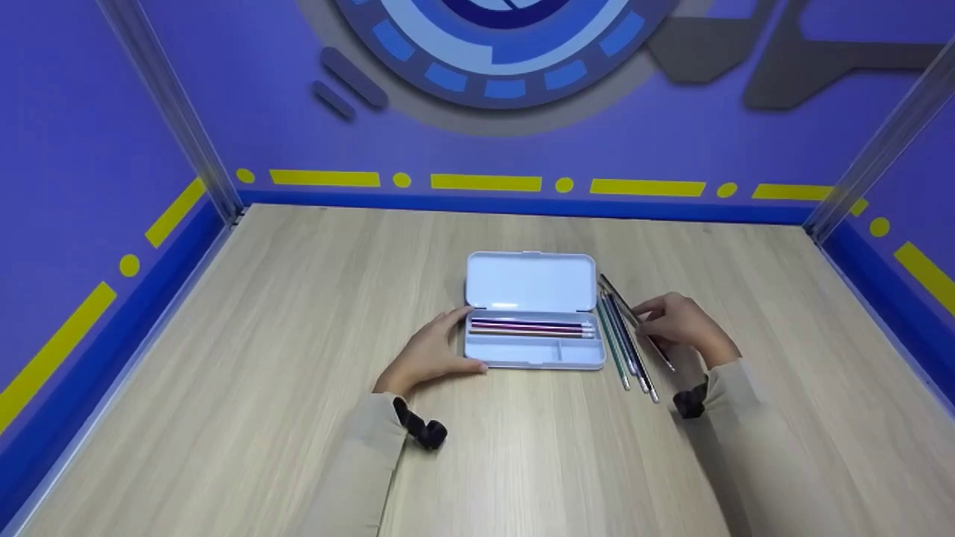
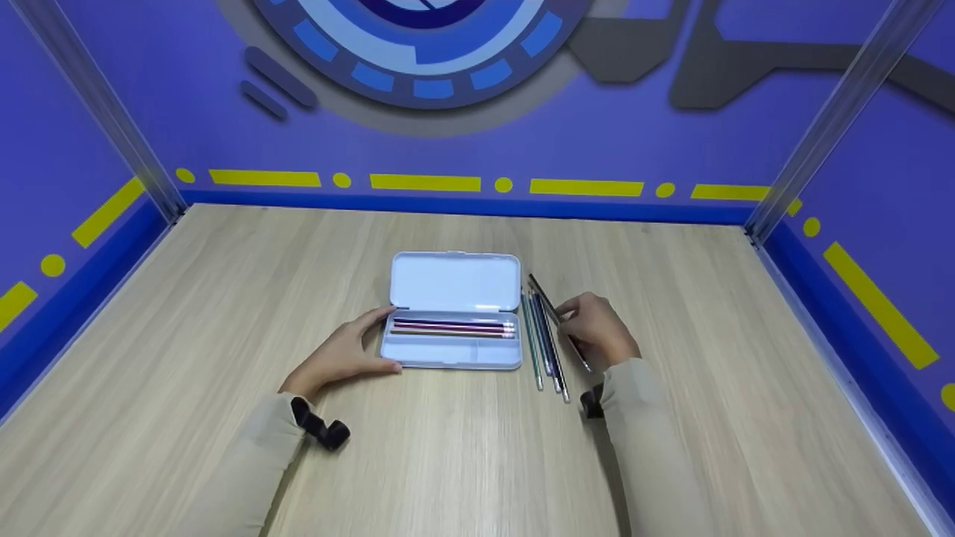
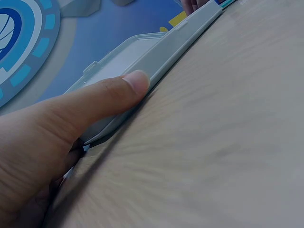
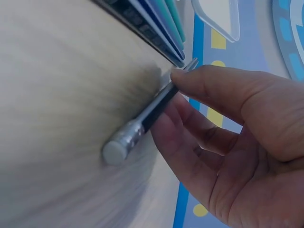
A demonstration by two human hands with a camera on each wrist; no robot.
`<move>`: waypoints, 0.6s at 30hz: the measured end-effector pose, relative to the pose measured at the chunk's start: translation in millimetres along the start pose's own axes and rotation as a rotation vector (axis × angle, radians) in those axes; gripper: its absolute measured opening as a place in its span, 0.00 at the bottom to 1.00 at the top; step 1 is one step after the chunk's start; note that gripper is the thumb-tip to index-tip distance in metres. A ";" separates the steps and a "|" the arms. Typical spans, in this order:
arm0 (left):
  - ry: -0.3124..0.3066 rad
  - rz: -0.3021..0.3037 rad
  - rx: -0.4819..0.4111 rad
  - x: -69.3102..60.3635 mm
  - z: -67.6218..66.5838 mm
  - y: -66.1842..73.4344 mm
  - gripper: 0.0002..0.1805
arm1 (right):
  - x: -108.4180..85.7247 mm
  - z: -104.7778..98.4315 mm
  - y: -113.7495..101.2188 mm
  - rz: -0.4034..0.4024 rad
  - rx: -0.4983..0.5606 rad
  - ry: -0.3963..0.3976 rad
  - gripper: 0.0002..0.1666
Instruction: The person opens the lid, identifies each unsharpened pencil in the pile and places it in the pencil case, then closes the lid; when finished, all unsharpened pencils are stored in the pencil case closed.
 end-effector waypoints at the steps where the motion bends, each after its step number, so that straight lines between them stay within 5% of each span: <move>1: 0.001 0.001 0.001 0.0 -0.2 0.2 0.56 | 0.0 -0.5 0.1 0.002 0.004 0.000 0.26; 18: -0.001 0.002 -0.014 -0.7 -0.2 -0.1 0.57 | -5.6 -9.3 -18.3 -0.045 -0.012 0.069 0.24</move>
Point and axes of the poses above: each hand's wrist, its own x-axis towards the middle knuckle, its own z-axis out of the palm, y = z × x, the point moved 5 cm from there along x, towards the middle knuckle, and after that the axes turned 10 degrees about x, right-handed, at the moved point
